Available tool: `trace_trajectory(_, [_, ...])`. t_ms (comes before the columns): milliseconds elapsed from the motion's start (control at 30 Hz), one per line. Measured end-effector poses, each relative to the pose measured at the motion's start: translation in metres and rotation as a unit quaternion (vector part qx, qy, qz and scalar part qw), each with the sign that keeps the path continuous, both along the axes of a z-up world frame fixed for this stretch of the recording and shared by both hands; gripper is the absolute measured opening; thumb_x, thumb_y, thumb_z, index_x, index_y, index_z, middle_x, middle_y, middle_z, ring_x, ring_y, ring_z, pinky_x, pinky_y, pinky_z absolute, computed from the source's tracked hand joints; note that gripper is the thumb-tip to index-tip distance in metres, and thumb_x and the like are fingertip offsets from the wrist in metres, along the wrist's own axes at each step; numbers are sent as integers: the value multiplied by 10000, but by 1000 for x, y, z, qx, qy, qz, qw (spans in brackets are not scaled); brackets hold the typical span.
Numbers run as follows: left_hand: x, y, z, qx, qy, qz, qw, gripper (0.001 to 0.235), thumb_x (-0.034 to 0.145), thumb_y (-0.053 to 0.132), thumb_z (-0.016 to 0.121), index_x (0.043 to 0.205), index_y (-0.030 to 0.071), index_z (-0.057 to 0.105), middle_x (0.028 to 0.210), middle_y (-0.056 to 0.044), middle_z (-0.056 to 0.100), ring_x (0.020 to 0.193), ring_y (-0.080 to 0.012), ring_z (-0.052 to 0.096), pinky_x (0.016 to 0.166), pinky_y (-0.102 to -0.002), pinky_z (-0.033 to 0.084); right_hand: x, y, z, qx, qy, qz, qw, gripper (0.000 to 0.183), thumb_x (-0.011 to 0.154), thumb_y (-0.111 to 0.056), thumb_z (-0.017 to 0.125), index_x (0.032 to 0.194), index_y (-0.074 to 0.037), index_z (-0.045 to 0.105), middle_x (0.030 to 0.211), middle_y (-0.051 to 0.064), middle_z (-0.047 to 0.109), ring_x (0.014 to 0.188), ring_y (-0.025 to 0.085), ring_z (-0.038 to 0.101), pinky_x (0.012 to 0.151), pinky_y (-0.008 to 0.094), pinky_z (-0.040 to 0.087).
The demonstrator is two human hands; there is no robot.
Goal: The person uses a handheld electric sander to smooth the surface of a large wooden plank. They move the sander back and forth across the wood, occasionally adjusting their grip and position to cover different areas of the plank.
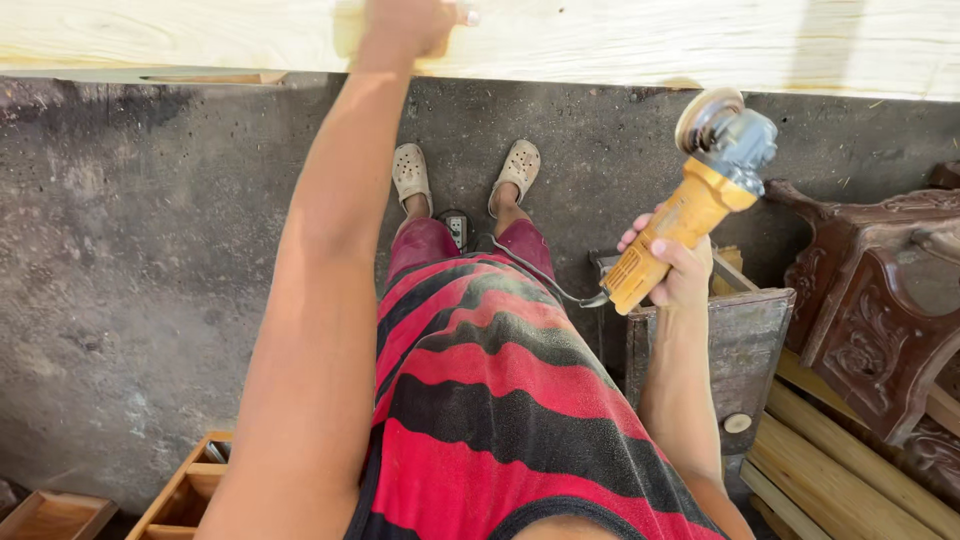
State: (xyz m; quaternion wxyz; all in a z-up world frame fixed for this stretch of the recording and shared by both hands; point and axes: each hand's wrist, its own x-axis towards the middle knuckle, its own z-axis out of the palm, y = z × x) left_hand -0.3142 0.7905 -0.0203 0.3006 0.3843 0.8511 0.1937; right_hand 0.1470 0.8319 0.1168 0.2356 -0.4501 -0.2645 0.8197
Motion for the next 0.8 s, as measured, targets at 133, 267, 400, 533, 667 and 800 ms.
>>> trace_trajectory(133, [87,-56,60,256,126,-208,936,828,871,458,785,1545,82,485,1405,-254,502,1226,-455,545,1014,-507,498,-72,-7,-5,3,0,7,1000,541,763,-58,684,1258,18,481,1031,177,615,892,314,667,805,483,612])
trace_trajectory(267, [147,-138,135,168,-238,-365,884,849,823,386,796,1553,431,365,1024,-157,616,860,-355,669,769,-461,561,-139,-34,-9,10,8,10,1000,528,778,-84,704,1248,28,490,1021,174,624,869,284,668,778,440,611])
trace_trajectory(400, [125,-182,128,260,-114,-360,889,613,947,351,748,1485,479,483,703,-69,551,607,-283,619,566,-441,523,-188,-87,1,14,-15,27,999,510,782,-111,720,1224,22,502,997,166,625,828,264,666,749,420,609])
trace_trajectory(533, [107,-233,114,301,-106,-294,901,524,905,371,753,1392,445,576,608,-55,499,481,-252,572,449,-421,492,-226,-122,-4,5,-6,37,999,493,787,-105,724,1215,22,515,999,165,629,831,263,671,750,424,615])
trace_trajectory(667, [103,-251,108,335,-63,-246,907,509,838,372,762,1329,405,630,588,-63,496,454,-251,561,436,-416,497,-244,-132,-10,37,-53,86,994,471,788,-96,733,1190,63,548,999,179,638,834,271,678,744,431,625])
trace_trajectory(800, [97,-267,107,328,-50,-207,921,491,869,313,766,1343,371,650,598,-49,510,471,-242,569,460,-401,512,-256,-149,-15,17,-37,123,992,450,808,-102,742,1179,80,561,990,183,639,830,279,678,736,433,616])
